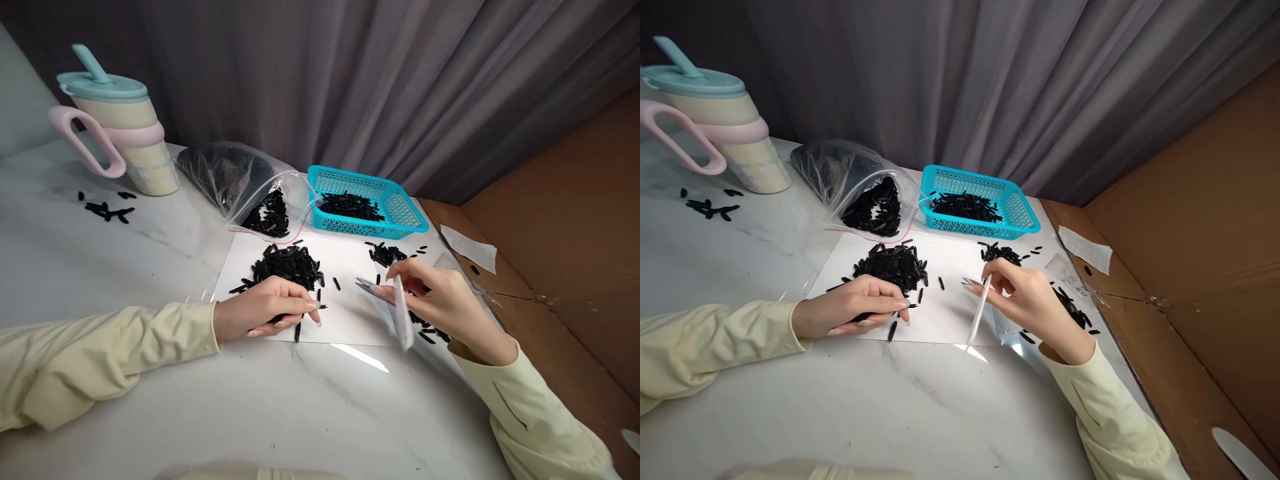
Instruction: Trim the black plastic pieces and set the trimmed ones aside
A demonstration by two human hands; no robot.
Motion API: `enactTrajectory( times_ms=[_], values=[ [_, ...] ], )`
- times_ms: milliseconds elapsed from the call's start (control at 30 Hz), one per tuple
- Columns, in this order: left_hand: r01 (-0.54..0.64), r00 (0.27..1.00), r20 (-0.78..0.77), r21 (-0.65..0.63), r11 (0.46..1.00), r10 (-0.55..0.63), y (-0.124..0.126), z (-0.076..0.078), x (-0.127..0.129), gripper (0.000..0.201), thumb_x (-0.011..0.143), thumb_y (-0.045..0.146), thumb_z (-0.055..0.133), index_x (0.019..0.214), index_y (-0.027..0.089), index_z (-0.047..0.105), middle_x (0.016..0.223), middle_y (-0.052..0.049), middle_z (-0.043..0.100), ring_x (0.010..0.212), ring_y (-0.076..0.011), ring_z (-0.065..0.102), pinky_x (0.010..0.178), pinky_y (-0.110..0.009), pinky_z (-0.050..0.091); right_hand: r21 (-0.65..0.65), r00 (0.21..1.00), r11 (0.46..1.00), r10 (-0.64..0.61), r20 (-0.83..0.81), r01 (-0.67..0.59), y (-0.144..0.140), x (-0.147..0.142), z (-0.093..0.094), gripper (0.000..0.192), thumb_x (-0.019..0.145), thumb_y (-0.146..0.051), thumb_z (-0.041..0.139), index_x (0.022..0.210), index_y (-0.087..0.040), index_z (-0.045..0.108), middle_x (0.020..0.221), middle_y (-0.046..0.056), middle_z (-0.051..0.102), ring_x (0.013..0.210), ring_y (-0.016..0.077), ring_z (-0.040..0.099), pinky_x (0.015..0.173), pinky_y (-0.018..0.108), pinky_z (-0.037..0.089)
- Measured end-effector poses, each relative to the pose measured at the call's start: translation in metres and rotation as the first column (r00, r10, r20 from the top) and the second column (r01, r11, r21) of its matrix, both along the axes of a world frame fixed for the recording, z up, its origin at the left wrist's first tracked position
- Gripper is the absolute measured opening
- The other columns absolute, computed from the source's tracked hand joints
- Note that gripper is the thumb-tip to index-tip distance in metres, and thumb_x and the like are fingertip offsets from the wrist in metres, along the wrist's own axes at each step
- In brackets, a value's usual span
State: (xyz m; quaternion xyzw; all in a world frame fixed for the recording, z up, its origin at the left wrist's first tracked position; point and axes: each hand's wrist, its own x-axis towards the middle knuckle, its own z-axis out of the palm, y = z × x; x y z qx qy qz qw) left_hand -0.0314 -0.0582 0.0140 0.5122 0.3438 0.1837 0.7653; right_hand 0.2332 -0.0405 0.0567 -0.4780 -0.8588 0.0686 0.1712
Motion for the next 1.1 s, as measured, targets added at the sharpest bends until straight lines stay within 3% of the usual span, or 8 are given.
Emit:
enactTrajectory(
  times_ms=[133, 267, 367, 467, 600, 867, 967, 1100],
  values=[
    [0.003, 1.0, 0.007, 0.003, 1.0, -0.003, 0.001, 0.001, 0.0, 0.025, 0.085, 0.034, 0.05, 0.083, 0.012, 0.063, 0.046, 0.009, 0.037, 0.025, 0.0016, 0.025, 0.03, -0.015, 0.015, -0.309, 0.994, 0.949, 0.032, -0.109, -0.064, -0.001, -0.006, -0.001, 0.049, 0.093, -0.043, 0.033, 0.053, -0.018, 0.046, 0.058, 0.003, 0.052, 0.066, 0.015, 0.055, 0.053, 0.023, 0.037],
    [0.007, 1.0, 0.01, -0.009, 1.0, -0.007, 0.001, 0.001, 0.0, 0.027, 0.086, 0.035, 0.049, 0.084, 0.012, 0.063, 0.046, 0.009, 0.037, 0.025, 0.0015, 0.025, 0.03, -0.015, 0.015, -0.554, 0.993, 0.833, -0.053, -0.103, -0.013, 0.005, -0.005, -0.007, 0.056, 0.091, -0.046, 0.035, 0.047, -0.016, 0.047, 0.06, 0.003, 0.058, 0.052, 0.0104, 0.051, 0.059, 0.025, 0.041],
    [0.003, 1.0, 0.022, -0.03, 1.0, -0.003, 0.001, -0.001, -0.001, 0.027, 0.085, 0.036, 0.05, 0.083, 0.012, 0.063, 0.045, 0.009, 0.037, 0.025, 0.001, 0.025, 0.03, -0.015, 0.014, -0.651, 0.975, 0.758, -0.122, -0.188, -0.031, 0.009, -0.001, -0.013, 0.047, 0.085, -0.048, 0.048, 0.054, -0.014, 0.055, 0.066, 0.004, 0.06, 0.048, 0.0096, 0.052, 0.055, 0.025, 0.042],
    [-0.008, 1.0, 0.028, -0.051, 0.999, 0.009, 0.002, -0.002, -0.001, 0.027, 0.085, 0.035, 0.05, 0.082, 0.011, 0.062, 0.045, 0.009, 0.036, 0.025, 0.0009, 0.024, 0.029, -0.015, 0.014, -0.691, 0.937, 0.722, -0.211, -0.28, -0.043, 0.009, 0.001, -0.014, 0.03, 0.076, -0.044, 0.062, 0.072, -0.014, 0.061, 0.061, 0.002, 0.059, 0.049, 0.012, 0.054, 0.048, 0.024, 0.042],
    [-0.012, 0.999, 0.032, -0.081, 0.997, 0.015, 0.003, -0.002, -0.001, 0.026, 0.085, 0.034, 0.05, 0.081, 0.011, 0.062, 0.045, 0.008, 0.036, 0.025, 0.0012, 0.024, 0.029, -0.015, 0.013, -0.691, 0.914, 0.723, -0.288, -0.284, 0.013, 0.007, -0.001, -0.011, 0.026, 0.072, -0.039, 0.067, 0.073, -0.013, 0.062, 0.053, 0.001, 0.058, 0.05, 0.0127, 0.055, 0.046, 0.022, 0.04],
    [-0.023, 1.0, 0.017, -0.09, 0.996, 0.024, 0.003, -0.001, -0.001, 0.026, 0.085, 0.034, 0.05, 0.079, 0.011, 0.062, 0.045, 0.008, 0.036, 0.025, 0.0012, 0.024, 0.029, -0.014, 0.014, -0.653, 0.909, 0.754, -0.316, -0.271, 0.067, 0.009, -0.004, -0.019, 0.025, 0.075, -0.038, 0.063, 0.07, -0.015, 0.056, 0.054, 0.0, 0.058, 0.044, 0.0094, 0.05, 0.044, 0.021, 0.039],
    [-0.032, 0.999, 0.019, -0.107, 0.994, 0.034, 0.003, -0.001, -0.001, 0.026, 0.085, 0.034, 0.05, 0.079, 0.011, 0.062, 0.045, 0.008, 0.035, 0.025, 0.0014, 0.024, 0.028, -0.014, 0.014, -0.645, 0.91, 0.763, -0.299, -0.287, 0.047, 0.009, -0.002, -0.022, 0.02, 0.077, -0.034, 0.062, 0.076, -0.015, 0.058, 0.06, 0.001, 0.061, 0.048, 0.0108, 0.054, 0.047, 0.021, 0.042],
    [-0.054, 0.998, 0.023, -0.122, 0.991, 0.057, 0.004, -0.002, 0.0, 0.029, 0.085, 0.036, 0.05, 0.079, 0.011, 0.062, 0.047, 0.008, 0.035, 0.025, 0.0018, 0.024, 0.027, -0.013, 0.014, -0.651, 0.932, 0.757, -0.272, -0.238, 0.055, 0.008, 0.0, -0.017, 0.018, 0.074, -0.032, 0.064, 0.071, -0.014, 0.064, 0.061, 0.004, 0.064, 0.056, 0.0153, 0.061, 0.054, 0.025, 0.047]
  ],
)
